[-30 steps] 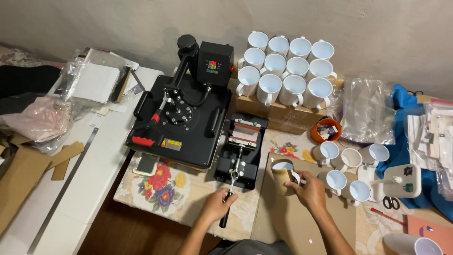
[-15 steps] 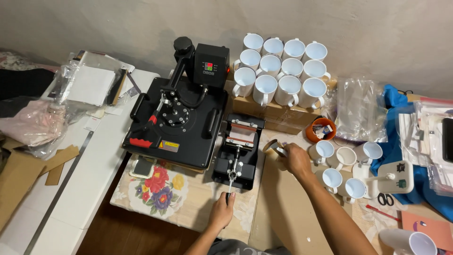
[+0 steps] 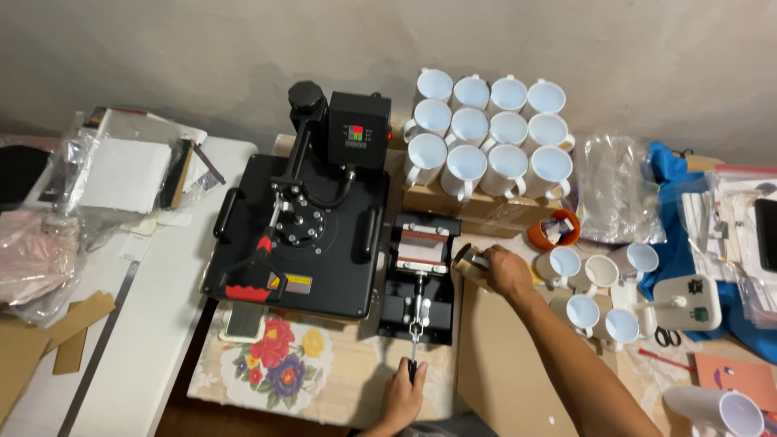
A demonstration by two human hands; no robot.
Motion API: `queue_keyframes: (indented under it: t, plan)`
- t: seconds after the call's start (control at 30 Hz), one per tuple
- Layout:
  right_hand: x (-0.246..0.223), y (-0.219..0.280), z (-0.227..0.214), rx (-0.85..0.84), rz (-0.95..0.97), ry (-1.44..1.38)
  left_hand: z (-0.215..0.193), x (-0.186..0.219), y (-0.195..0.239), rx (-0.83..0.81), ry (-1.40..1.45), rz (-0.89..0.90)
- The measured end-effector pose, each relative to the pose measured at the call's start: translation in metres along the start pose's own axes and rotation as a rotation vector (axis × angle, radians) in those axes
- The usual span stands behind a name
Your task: The person wraps a brown transfer sheet around a white mug and places it into a mug press machine. They then move to a nearby table to organize packing materials, including plastic bags, tape, and a tote bag, before returning to the press area.
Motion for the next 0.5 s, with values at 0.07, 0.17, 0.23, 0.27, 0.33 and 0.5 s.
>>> queue_keyframes:
  t: [0.07,0.17,0.23,0.27,0.33,0.5]
  plan:
    - [-0.005,0.002,-0.001,0.022,-0.029,-0.002,0.003,-0.003,-0.001,-0.022,-0.022,0.005]
    - [-0.007,0.003,0.003,-0.011,0.000,-0.014,0.014,-0.028,-0.017,0.038,-0.065,0.047]
    - [-0.012,0.005,-0.003,-0.025,0.003,-0.017,0.019,-0.040,-0.032,0.029,-0.055,0.024]
    - [-0.014,0.007,-0.003,-0.038,0.008,-0.021,0.023,-0.048,-0.037,0.019,-0.047,0.004]
    - [-0.014,0.008,0.001,-0.026,-0.008,-0.003,0.024,-0.050,-0.041,-0.013,-0.076,-0.048]
    - [-0.006,-0.003,0.004,-0.032,-0.040,0.004,0.021,-0.053,-0.050,0.012,-0.181,-0.075]
Point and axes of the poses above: each hand's wrist, its own y-axis away from the middle knuckle, its own z-axis out of the palm, x = y × z, the point moved 9 cm from there along -y, towards the middle knuckle, and after that the axes turned 11 degrees about -x, right-handed, at the moved point
